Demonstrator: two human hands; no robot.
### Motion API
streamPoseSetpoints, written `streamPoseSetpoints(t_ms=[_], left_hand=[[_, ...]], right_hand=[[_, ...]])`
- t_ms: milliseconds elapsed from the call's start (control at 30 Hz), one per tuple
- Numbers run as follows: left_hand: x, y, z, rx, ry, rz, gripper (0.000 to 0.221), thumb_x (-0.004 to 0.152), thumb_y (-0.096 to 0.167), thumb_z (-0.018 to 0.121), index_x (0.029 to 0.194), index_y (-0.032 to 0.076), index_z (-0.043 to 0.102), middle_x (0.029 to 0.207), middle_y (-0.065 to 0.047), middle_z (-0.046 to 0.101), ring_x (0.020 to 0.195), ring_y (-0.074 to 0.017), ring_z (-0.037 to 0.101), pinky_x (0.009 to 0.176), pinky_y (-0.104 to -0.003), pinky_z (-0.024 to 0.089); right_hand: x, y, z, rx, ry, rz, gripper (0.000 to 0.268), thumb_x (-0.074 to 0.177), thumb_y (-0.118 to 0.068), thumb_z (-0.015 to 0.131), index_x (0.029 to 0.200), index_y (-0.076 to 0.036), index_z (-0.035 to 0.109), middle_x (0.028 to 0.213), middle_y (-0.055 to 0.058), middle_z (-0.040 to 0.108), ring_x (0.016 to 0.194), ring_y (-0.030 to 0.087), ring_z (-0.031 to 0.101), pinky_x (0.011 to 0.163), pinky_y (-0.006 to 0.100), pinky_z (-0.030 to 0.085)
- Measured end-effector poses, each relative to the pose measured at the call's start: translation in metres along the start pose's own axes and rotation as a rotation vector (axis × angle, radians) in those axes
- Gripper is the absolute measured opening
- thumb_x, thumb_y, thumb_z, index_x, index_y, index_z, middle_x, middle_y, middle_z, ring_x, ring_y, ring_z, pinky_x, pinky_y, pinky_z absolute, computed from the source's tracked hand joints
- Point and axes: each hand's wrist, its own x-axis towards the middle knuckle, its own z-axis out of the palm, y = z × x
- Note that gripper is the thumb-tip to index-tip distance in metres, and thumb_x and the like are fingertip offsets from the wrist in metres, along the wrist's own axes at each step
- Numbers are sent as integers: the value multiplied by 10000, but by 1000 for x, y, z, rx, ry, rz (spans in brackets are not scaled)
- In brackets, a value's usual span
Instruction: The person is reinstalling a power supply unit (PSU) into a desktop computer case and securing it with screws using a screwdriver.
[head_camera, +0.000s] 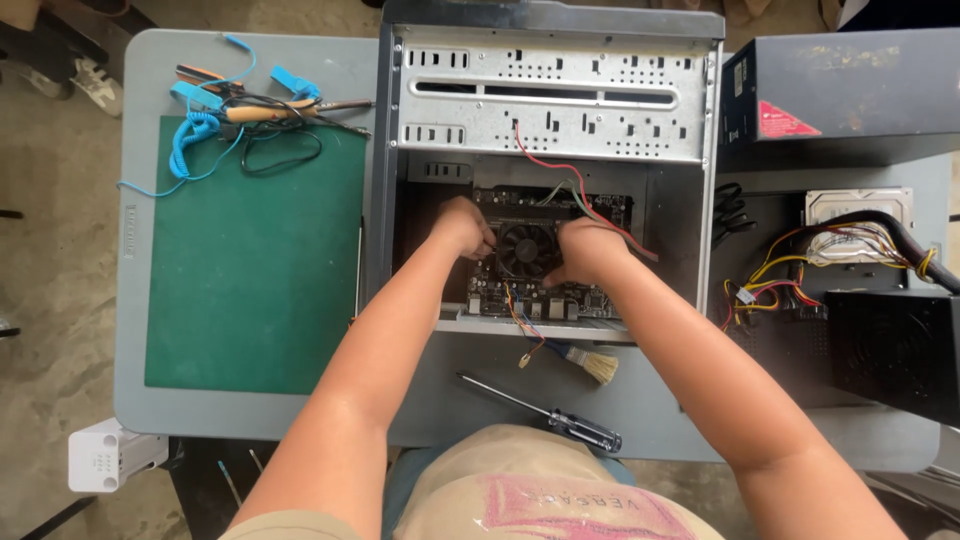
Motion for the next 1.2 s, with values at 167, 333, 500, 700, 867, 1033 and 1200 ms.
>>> streamPoseSetpoints(t_ms=[167,333,500,700,867,1033,1200], left_hand=[[1,-14,-2,-138,7,92,253,745,-110,818,968,-2,763,910,-245,742,883,-357,742,774,-383,648],[-3,-13,-5,-152,-15,111,280,758,-108,806,1014,-10,747,910,-234,736,874,-341,746,757,-362,651],[-6,-13,-8,-246,-37,95,369,714,-158,815,1054,-40,734,965,-288,722,924,-388,729,773,-403,656],[-1,-14,-7,-316,-69,84,403,730,-168,793,1112,-87,691,1007,-313,702,981,-416,708,813,-431,639],[0,-19,-6,-371,-29,90,424,702,-192,802,1092,-78,680,939,-288,710,925,-411,725,779,-450,655],[-9,-10,-8,-344,-1,74,394,693,-203,800,1049,-73,692,899,-294,716,879,-418,733,748,-453,660],[-27,14,-16,-146,-117,-84,508,788,-73,815,1259,-70,625,1153,-310,675,1053,-414,694,877,-442,627]], right_hand=[[1,1,5,64,6,-19,574,628,-483,916,854,5,715,691,156,685,669,304,727,526,383,591],[-19,-15,-27,118,-42,-3,600,689,-403,901,1014,62,705,815,213,728,759,337,748,596,385,607],[-28,-20,-38,134,-82,27,985,649,-418,945,1395,10,465,1226,277,646,1053,419,700,824,528,606],[-33,-28,-48,198,-114,0,1045,708,-290,919,1532,-22,335,1258,310,628,1081,455,684,870,547,585],[-33,-27,-50,129,-145,-48,1076,704,-283,925,1542,3,313,1289,331,606,1096,452,681,868,547,587],[-31,-27,-47,95,-142,-83,1011,751,-234,882,1537,37,305,1320,342,578,1095,446,683,854,546,595],[-25,-21,-32,115,-82,-101,980,721,-251,883,1500,45,367,1261,329,607,1017,450,706,772,549,599]])
